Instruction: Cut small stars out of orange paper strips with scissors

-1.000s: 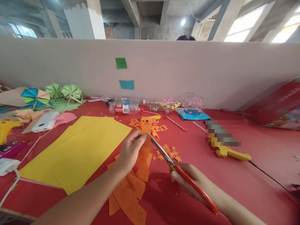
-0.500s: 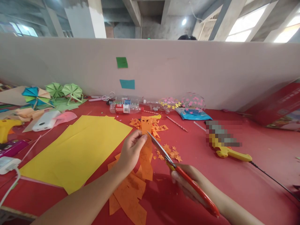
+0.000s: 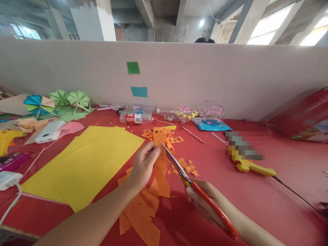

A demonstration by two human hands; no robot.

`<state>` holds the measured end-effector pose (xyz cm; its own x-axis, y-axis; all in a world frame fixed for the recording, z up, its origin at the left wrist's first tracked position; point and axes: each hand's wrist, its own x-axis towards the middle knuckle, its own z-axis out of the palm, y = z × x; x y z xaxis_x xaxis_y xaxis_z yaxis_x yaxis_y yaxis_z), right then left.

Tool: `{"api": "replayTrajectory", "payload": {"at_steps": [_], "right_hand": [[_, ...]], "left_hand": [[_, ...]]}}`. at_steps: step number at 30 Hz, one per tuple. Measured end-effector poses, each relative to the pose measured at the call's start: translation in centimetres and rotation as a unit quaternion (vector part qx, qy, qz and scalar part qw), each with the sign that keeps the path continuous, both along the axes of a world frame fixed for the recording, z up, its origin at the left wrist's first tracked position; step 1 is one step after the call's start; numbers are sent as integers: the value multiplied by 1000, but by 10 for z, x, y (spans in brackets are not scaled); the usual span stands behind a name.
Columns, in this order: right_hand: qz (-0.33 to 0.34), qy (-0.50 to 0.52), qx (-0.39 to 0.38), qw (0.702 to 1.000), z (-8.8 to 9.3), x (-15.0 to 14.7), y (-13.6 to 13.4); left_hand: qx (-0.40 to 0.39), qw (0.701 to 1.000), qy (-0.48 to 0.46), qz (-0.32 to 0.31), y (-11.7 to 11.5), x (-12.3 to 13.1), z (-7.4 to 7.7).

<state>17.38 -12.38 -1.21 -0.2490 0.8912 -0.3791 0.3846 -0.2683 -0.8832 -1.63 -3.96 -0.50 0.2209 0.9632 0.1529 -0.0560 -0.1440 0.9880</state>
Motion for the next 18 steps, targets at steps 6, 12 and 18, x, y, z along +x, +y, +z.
{"api": "replayTrajectory", "payload": {"at_steps": [6, 12, 18], "right_hand": [[-3, -6, 1, 1000, 5, -3, 1], [-5, -35, 5, 999, 6, -3, 0], [7, -40, 23, 999, 4, -3, 2]], "left_hand": [[12, 1000, -1, 2, 1, 0, -2], [25, 1000, 3, 0, 1, 0, -2], [27, 1000, 1, 1, 0, 0, -2]]}}
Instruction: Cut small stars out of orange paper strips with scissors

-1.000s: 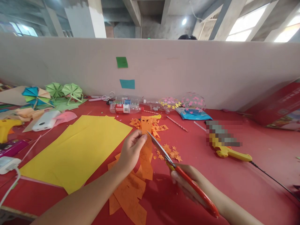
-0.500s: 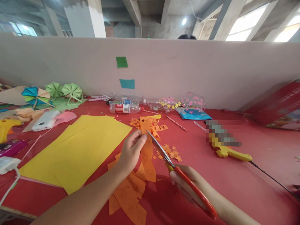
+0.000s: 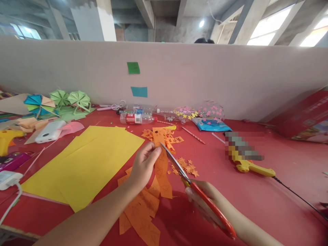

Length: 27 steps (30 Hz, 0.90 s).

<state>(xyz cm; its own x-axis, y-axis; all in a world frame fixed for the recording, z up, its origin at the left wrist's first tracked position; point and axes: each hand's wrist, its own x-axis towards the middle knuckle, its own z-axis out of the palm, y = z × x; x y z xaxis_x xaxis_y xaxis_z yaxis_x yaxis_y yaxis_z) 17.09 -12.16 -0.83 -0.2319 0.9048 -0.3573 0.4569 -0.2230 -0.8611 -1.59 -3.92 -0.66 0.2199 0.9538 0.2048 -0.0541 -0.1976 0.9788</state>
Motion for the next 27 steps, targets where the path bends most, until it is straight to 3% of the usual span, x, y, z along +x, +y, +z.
{"api": "replayTrajectory", "payload": {"at_steps": [16, 27], "right_hand": [[3, 6, 8, 1000, -2, 2, 3], [8, -8, -12, 1000, 9, 2, 1]], "left_hand": [[9, 1000, 4, 1, 2, -2, -1], [21, 1000, 13, 16, 5, -5, 4]]}}
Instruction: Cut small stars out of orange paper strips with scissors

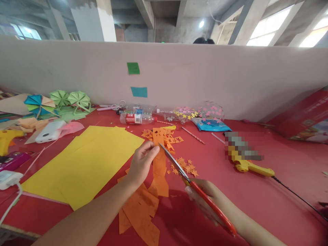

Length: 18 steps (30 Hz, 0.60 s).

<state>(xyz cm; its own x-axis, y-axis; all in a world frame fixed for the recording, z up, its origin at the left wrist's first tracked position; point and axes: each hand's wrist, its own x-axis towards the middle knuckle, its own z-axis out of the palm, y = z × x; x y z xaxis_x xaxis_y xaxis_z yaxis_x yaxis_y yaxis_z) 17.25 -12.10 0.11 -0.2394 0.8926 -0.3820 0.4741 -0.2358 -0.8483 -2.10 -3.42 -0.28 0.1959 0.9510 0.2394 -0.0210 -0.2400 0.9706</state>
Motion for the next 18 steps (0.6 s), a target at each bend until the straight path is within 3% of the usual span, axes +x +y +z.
{"api": "replayTrajectory", "payload": {"at_steps": [5, 18], "right_hand": [[10, 20, 8, 1000, -1, 2, 1], [-1, 110, -30, 993, -20, 8, -3]], "left_hand": [[-2, 999, -40, 11, 6, -4, 1], [-102, 975, -173, -96, 3, 0, -4]]}}
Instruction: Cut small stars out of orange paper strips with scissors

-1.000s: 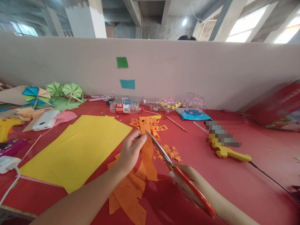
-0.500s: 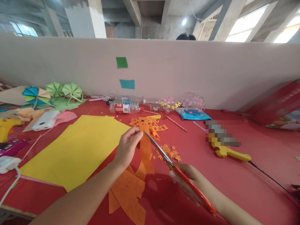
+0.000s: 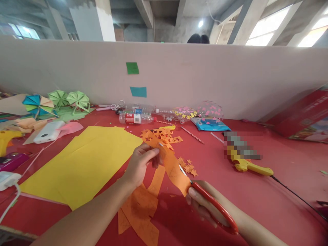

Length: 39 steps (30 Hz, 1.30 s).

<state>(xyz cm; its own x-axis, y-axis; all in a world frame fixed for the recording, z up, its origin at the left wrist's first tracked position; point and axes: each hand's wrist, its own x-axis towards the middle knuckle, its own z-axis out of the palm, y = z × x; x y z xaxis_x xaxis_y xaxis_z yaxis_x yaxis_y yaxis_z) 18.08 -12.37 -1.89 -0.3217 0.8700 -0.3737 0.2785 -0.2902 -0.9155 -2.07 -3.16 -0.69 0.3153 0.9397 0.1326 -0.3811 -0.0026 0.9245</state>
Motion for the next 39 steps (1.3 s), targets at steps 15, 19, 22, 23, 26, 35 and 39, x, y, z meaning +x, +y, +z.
{"api": "replayTrajectory", "payload": {"at_steps": [15, 19, 22, 23, 26, 35, 39], "right_hand": [[19, -6, 43, 999, 9, -5, -2], [12, -9, 42, 999, 9, -4, -3], [-6, -15, 24, 1000, 7, -4, -3], [-13, -15, 20, 1000, 6, -5, -3], [-41, -4, 14, 999, 1, -10, -4], [-23, -3, 19, 1000, 0, -21, -5], [-28, -33, 12, 999, 3, -23, -5]], "left_hand": [[66, 986, 144, 42, -4, -1, 7], [66, 985, 152, 49, -6, 0, 8], [66, 986, 149, 45, -7, 0, 8], [66, 986, 148, 44, -7, 0, 8], [63, 986, 144, 48, -8, 2, 8], [40, 991, 119, 50, -8, 6, 2], [34, 994, 102, 34, -6, 6, -2]]}}
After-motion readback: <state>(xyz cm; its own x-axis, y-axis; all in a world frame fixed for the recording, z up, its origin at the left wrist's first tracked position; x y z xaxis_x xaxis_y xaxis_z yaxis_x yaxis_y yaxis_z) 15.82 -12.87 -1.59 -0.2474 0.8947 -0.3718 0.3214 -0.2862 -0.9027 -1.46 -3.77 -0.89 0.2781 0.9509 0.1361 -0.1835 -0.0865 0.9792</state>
